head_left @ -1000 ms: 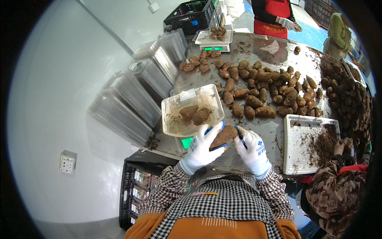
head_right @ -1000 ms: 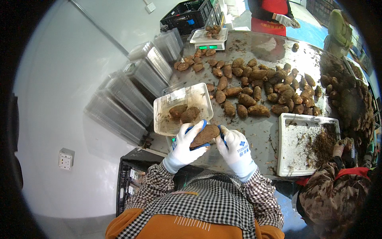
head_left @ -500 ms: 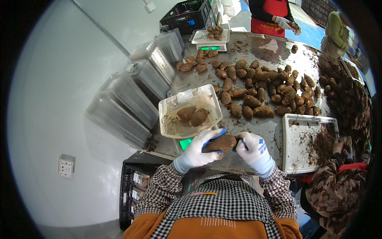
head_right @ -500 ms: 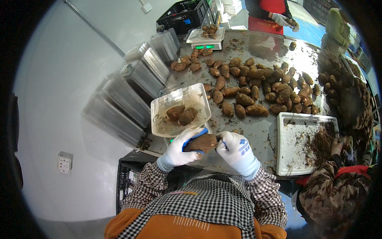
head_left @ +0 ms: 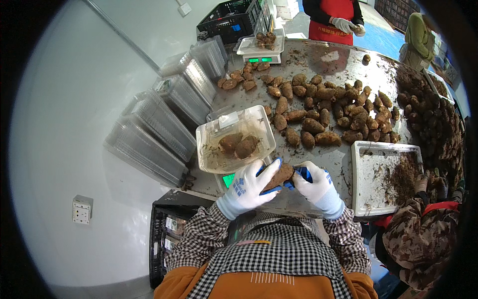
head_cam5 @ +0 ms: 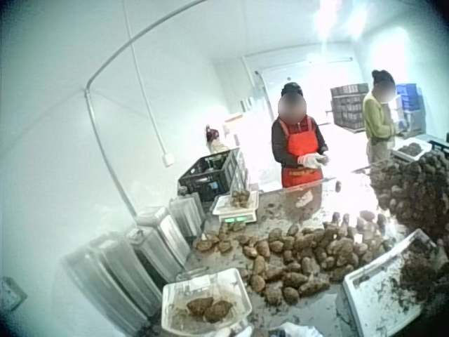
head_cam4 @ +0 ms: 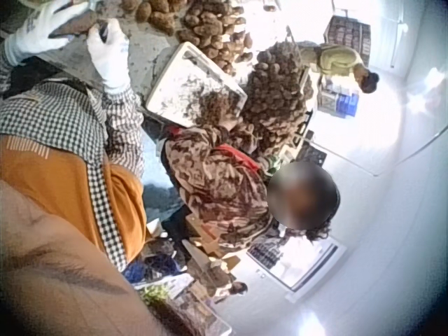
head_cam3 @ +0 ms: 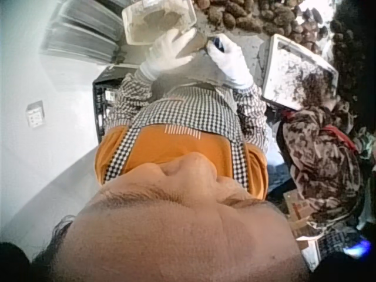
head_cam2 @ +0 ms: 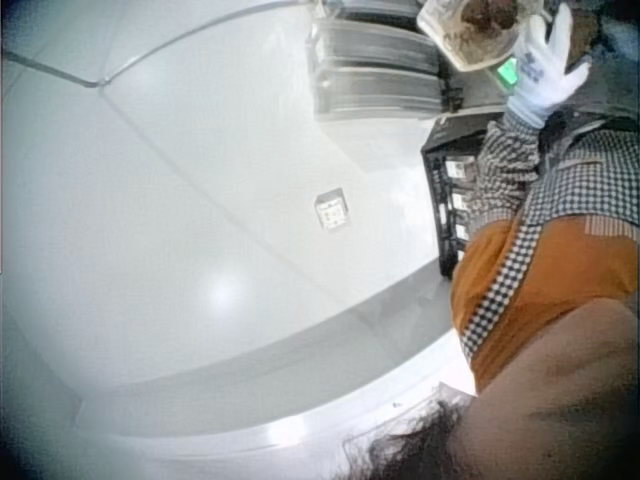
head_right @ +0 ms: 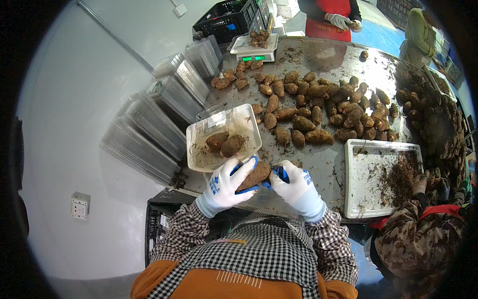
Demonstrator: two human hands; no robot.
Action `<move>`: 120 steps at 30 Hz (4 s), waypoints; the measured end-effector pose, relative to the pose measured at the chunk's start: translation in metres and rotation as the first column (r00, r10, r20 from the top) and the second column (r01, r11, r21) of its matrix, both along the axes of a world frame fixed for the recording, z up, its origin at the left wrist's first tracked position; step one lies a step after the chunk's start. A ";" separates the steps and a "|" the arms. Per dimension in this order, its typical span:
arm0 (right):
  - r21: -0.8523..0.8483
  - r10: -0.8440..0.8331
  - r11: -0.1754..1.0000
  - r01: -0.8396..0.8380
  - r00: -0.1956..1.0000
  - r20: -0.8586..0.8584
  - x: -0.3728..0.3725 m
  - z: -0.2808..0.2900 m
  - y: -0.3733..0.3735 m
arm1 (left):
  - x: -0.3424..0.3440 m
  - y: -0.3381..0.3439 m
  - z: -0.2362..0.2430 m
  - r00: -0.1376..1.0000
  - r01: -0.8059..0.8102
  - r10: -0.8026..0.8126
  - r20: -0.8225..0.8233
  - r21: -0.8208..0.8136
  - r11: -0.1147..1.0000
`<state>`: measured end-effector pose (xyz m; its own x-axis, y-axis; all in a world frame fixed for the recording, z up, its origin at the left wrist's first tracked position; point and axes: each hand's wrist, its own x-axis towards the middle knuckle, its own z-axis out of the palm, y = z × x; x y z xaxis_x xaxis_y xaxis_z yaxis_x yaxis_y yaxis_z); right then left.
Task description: The person picks root vegetables from a pile on a metal table, places them into a plastic tray on a digital scale, and then moves the filled tray into a black crate. The person repeats this process throughout the clip.
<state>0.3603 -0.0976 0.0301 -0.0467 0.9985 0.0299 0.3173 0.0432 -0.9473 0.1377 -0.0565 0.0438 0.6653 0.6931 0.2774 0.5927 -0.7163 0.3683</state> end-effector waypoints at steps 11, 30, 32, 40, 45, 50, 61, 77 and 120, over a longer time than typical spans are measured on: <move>-0.123 -0.096 0.992 0.042 0.874 -0.477 -0.005 -0.008 0.004 | 0.004 -0.006 -0.040 0.689 0.352 0.305 0.657 -0.672 0.652; 0.038 -0.021 0.999 0.004 0.892 0.451 0.008 -0.092 0.011 | -0.071 0.040 -0.028 0.805 -0.584 0.591 -0.045 0.107 0.804; 0.225 -0.100 0.974 0.003 0.901 0.422 0.013 -0.114 0.015 | -0.080 0.043 -0.019 0.764 -0.610 0.619 -0.182 0.112 0.785; 0.216 0.008 0.969 -0.117 0.894 0.448 0.006 -0.111 0.028 | -0.051 0.085 0.014 0.476 -0.195 0.130 -0.870 0.040 0.980; 0.200 0.031 0.972 -0.122 0.913 0.406 -0.001 -0.114 0.031 | -0.037 0.105 0.021 0.721 -0.094 -0.062 -0.690 -0.186 0.978; 0.162 0.034 0.982 -0.101 0.927 0.375 0.010 -0.111 0.036 | -0.047 0.130 -0.010 0.822 -0.238 0.105 -0.560 -0.170 0.956; 0.083 0.037 0.994 -0.064 0.954 0.297 0.032 -0.119 0.029 | -0.068 0.107 -0.036 0.921 -0.207 0.105 -0.375 -0.243 0.948; 0.073 -0.094 0.995 0.070 0.908 0.408 0.060 -0.131 0.037 | -0.132 0.088 0.005 0.476 -0.428 0.594 0.648 -0.420 0.800; -0.266 0.001 0.953 -0.147 0.876 -0.482 -0.114 -0.137 0.343 | -0.113 0.091 -0.059 0.746 -0.490 0.490 0.451 -0.126 0.863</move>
<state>0.2462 0.2458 -0.1070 -0.1743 0.9603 -0.2179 -0.1629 -0.2463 -0.9554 0.0247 0.0344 -0.0153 0.0321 0.8886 0.4575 0.6274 -0.3742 0.6829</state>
